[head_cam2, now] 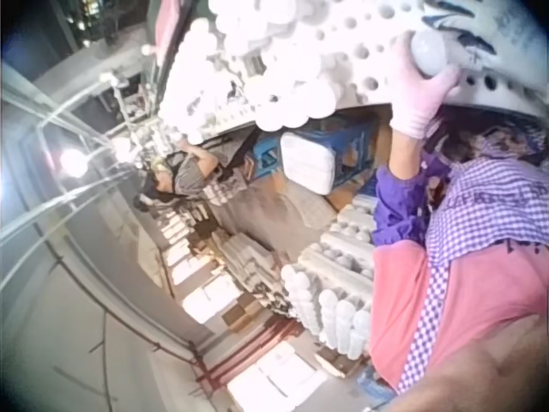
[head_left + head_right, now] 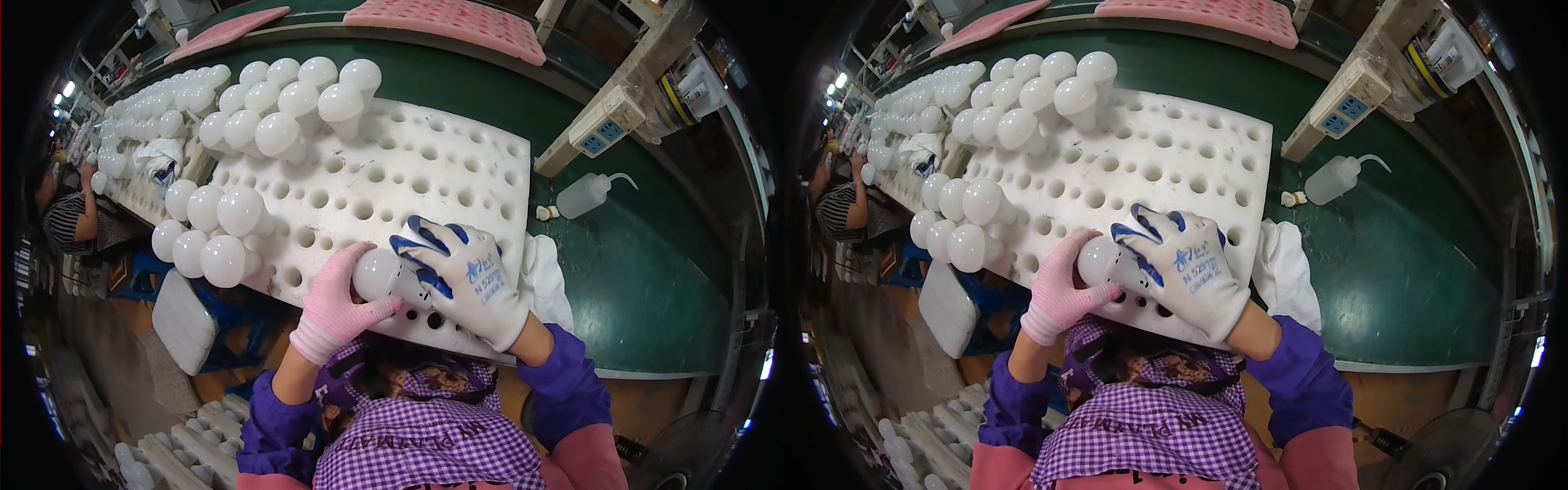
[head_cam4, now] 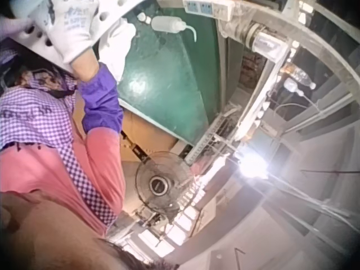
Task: The person tests an LED light bulb by inserting it into a power socket to confirm it lights up, then wipes the bulb's housing with a cloth.
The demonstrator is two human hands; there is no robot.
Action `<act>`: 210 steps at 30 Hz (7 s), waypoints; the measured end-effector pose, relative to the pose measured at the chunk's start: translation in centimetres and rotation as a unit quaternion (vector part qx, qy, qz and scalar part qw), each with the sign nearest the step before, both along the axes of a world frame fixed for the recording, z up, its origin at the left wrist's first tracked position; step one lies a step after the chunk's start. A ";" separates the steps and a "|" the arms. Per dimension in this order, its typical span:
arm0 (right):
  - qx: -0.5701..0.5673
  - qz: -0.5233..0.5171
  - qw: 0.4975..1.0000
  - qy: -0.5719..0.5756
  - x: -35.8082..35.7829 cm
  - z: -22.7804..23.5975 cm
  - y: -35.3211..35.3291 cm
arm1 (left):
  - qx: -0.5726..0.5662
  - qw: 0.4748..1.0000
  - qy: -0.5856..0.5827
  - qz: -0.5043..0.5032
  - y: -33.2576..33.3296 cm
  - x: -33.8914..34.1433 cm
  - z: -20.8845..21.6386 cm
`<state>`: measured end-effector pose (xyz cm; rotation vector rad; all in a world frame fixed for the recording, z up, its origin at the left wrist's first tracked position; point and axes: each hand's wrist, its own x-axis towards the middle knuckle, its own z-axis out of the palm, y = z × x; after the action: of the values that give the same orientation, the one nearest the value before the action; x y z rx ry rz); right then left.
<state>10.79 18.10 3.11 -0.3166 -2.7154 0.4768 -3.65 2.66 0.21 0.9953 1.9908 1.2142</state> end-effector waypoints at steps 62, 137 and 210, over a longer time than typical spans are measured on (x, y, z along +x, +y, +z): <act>-0.455 0.027 0.890 -0.014 2.8 -0.6 -3.2 | 0.291 0.889 -0.353 -0.004 -2.1 3.5 0.0; -0.390 -0.025 0.919 -0.043 2.3 -1.3 -5.4 | 0.293 0.847 -0.442 0.047 -2.2 3.2 -0.5; -0.061 0.041 0.971 -0.227 3.1 2.5 -4.7 | 0.109 0.882 -0.458 -0.021 -3.1 1.2 2.2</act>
<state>13.85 13.43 5.63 -0.3885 -3.1590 0.6665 -2.44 -0.40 2.45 0.3969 1.0930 1.5229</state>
